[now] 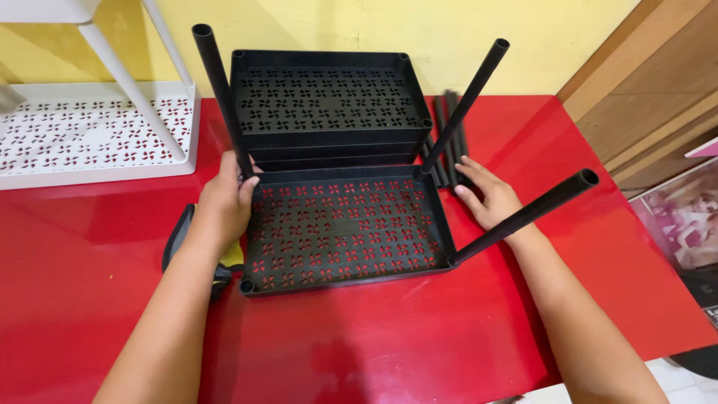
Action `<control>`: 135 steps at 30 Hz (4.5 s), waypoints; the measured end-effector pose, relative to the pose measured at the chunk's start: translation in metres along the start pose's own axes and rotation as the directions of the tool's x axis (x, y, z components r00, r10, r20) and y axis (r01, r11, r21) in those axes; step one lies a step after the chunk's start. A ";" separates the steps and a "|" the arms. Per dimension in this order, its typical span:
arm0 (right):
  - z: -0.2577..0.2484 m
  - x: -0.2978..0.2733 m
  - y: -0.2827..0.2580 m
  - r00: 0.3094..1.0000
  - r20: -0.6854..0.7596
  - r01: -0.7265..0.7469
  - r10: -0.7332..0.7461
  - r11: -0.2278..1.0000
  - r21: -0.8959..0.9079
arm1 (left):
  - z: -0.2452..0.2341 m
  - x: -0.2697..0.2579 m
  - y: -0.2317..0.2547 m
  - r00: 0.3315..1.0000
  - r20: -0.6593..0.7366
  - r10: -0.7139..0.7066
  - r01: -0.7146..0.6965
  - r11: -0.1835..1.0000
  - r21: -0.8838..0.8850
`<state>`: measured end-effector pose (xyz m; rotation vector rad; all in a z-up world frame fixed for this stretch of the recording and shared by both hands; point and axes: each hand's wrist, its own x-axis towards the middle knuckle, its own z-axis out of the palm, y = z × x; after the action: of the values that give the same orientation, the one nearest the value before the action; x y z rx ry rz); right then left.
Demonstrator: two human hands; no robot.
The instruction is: The person wipes black plastic legs and trays with a yellow cloth, then inserts the legs into the corners of a black perforated tray to assemble a small table-like structure. The person handles each leg individually and wipes the tray surface before and after inserting the legs.
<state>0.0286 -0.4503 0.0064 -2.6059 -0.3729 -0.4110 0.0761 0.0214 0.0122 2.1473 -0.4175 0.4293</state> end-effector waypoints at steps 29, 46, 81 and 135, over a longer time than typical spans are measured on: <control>-0.016 0.000 -0.031 0.997 -0.072 0.032 -0.018 0.978 0.205 | -0.012 0.006 0.001 0.993 -0.076 0.091 -0.106 0.965 -0.239; -0.031 -0.062 -0.094 0.897 0.440 -0.268 -0.033 0.751 0.604 | -0.009 0.008 0.010 0.975 -0.208 0.082 -0.114 0.983 -0.147; 0.011 -0.064 -0.177 0.887 0.071 0.455 -0.456 0.890 0.035 | 0.006 0.083 0.041 0.882 -0.471 0.004 -0.195 0.913 -0.357; 0.028 -0.090 -0.097 0.686 -0.720 0.242 -0.103 0.966 0.093 | -0.067 -0.076 0.023 0.906 -0.406 0.124 -0.085 0.990 0.112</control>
<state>-0.0797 -0.3706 -0.0086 -2.0207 -0.3553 -1.3337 -0.0119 0.0739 0.0316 2.0539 -0.2755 0.9590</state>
